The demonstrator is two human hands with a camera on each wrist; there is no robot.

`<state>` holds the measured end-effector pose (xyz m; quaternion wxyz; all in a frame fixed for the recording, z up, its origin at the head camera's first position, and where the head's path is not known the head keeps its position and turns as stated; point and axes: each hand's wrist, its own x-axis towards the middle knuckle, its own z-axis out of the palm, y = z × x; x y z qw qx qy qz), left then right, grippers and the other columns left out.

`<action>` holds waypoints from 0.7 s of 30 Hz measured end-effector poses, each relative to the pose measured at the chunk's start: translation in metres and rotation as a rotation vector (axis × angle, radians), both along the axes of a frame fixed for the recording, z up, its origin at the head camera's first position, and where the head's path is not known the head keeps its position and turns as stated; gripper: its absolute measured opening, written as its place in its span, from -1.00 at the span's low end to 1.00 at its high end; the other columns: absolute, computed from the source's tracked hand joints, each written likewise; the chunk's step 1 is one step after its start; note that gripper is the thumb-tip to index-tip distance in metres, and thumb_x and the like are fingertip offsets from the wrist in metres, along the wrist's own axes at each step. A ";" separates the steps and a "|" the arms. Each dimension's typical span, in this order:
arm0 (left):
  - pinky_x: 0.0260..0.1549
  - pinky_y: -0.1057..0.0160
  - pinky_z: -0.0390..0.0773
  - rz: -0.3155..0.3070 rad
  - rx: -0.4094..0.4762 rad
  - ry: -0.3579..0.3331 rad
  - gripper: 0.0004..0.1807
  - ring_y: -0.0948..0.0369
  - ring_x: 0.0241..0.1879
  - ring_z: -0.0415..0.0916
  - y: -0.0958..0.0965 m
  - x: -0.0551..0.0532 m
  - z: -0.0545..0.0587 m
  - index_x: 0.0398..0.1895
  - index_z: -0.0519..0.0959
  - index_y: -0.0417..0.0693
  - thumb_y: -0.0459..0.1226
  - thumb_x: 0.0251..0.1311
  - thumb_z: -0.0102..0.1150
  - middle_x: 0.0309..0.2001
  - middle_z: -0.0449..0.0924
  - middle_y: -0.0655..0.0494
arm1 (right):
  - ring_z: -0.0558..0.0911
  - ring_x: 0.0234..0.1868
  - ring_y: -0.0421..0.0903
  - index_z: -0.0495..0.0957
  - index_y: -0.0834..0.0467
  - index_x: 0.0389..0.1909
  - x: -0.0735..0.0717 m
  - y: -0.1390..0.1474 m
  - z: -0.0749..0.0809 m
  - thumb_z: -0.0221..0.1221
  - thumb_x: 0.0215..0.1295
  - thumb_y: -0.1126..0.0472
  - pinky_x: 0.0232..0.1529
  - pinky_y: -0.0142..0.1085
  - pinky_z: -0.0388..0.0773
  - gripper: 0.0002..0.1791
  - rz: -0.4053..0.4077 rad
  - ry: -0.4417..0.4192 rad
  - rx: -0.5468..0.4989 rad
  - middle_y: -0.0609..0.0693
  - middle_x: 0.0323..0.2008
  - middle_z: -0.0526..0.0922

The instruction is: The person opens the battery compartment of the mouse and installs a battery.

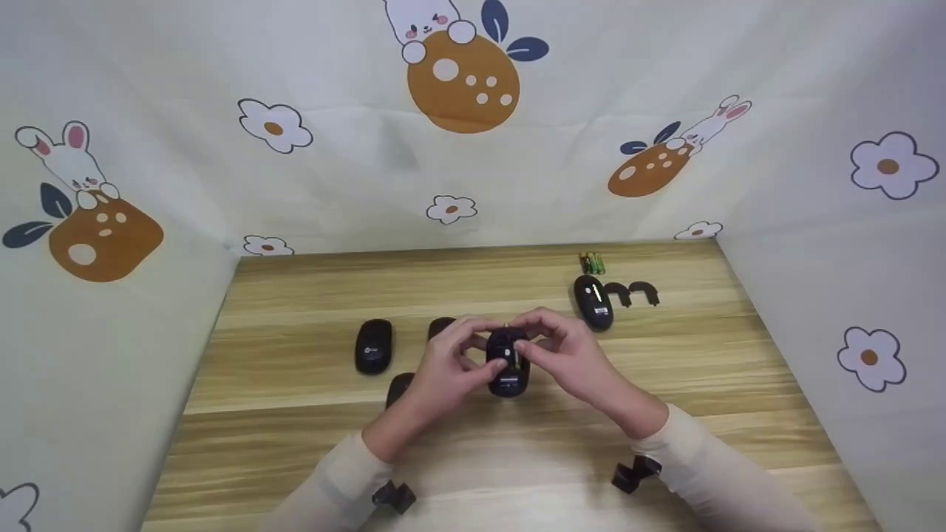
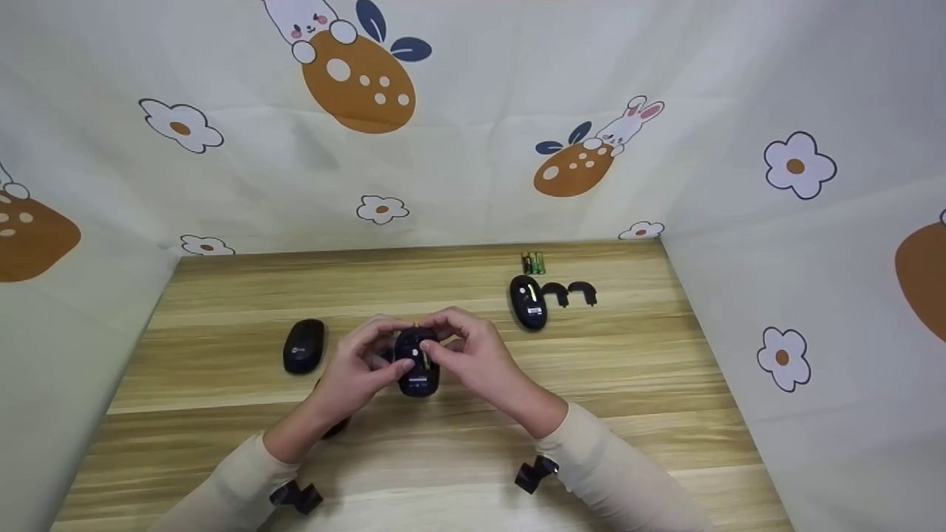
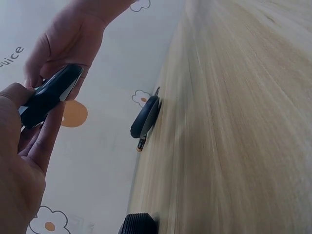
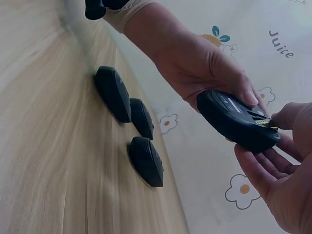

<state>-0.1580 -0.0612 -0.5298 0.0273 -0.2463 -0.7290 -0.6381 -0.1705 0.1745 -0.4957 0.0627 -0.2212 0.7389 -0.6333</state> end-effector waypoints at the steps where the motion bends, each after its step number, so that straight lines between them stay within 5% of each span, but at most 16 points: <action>1: -0.33 0.16 0.86 0.000 -0.002 0.004 -0.52 0.08 0.00 0.76 0.000 0.000 0.000 0.30 0.68 -0.09 -0.32 0.35 0.56 0.18 0.65 0.03 | 0.80 0.00 0.09 0.71 0.29 0.12 0.000 0.000 0.000 0.35 0.46 0.43 0.05 -0.07 0.84 -0.73 -0.001 0.008 -0.004 0.18 0.02 0.79; 14: -0.31 0.16 0.87 -0.006 -0.030 -0.014 -0.51 -0.08 -0.01 0.75 0.002 -0.002 -0.002 0.36 0.67 -0.05 -0.26 0.40 0.53 0.23 0.64 0.00 | 0.78 -0.01 0.08 0.73 0.22 0.15 0.001 0.001 -0.008 0.37 0.47 0.41 0.02 -0.14 0.85 -0.71 -0.049 0.082 0.027 0.10 0.04 0.78; 21: -0.33 0.16 0.86 -0.008 -0.002 -0.041 -0.47 -0.03 -0.03 0.76 0.001 -0.003 -0.002 0.41 0.63 -0.06 -0.28 0.41 0.51 0.24 0.61 -0.01 | 0.68 0.24 0.09 0.52 0.20 0.52 0.001 0.010 -0.016 0.56 0.32 0.23 0.27 -0.10 0.75 -0.24 0.081 0.262 0.123 0.07 0.38 0.56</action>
